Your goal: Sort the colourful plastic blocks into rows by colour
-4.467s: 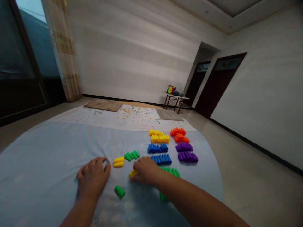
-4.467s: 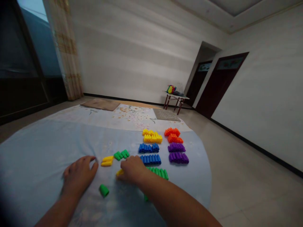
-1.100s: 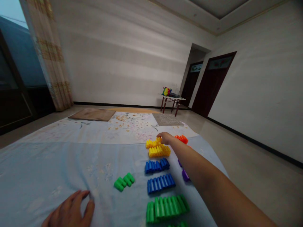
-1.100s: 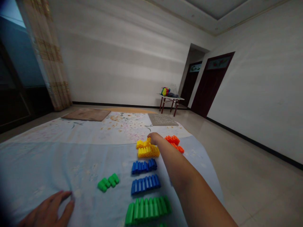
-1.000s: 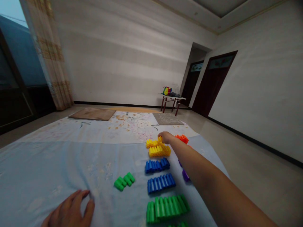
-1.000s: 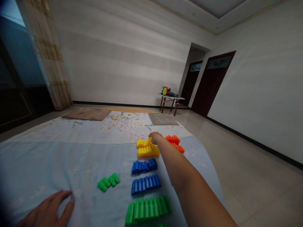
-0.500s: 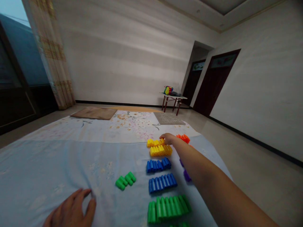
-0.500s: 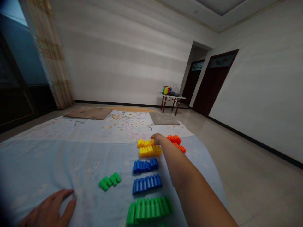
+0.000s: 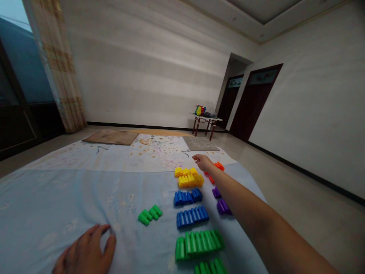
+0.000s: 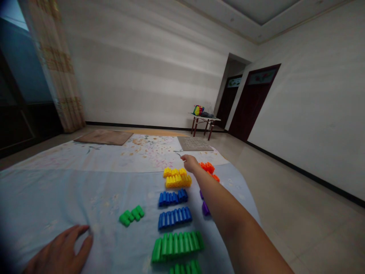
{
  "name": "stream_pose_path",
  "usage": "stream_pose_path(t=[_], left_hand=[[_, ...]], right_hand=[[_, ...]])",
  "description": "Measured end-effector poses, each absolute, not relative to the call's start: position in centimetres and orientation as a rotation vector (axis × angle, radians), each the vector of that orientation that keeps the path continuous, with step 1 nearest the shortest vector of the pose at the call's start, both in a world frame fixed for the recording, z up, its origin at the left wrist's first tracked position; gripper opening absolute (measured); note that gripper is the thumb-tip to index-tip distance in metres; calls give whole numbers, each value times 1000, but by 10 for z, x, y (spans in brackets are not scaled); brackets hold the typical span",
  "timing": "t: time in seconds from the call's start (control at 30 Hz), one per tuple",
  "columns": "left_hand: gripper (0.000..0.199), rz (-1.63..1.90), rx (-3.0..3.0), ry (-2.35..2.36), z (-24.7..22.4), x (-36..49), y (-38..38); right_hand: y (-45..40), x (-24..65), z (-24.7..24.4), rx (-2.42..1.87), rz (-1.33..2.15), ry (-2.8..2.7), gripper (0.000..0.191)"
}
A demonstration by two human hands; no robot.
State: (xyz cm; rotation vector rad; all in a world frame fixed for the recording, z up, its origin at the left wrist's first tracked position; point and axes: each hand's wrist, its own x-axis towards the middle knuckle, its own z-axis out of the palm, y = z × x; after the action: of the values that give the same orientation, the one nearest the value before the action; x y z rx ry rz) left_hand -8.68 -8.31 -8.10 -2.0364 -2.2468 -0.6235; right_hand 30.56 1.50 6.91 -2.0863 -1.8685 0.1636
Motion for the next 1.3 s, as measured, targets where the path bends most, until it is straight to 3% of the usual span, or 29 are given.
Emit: stream_pose_path(t=[0.13,0.33,0.6,1.3], left_hand=[[43,-628,-2015,-2252,-54,-72,-98],[38,-647,-2037,-2284,-35,-62,-108],[34,-713,-2023,-2226,-43,-64,-109],[39,-562,-2057,-2218,-41,-69,-101]], right_hand=[[-22,271,64,-1835,303,-1910,38],[-118,174,46,-1319,576,-2268,31],[-177,102,14,-1478,486,-2514,42],[-195,117,-47,-1383,152,-2254,30]])
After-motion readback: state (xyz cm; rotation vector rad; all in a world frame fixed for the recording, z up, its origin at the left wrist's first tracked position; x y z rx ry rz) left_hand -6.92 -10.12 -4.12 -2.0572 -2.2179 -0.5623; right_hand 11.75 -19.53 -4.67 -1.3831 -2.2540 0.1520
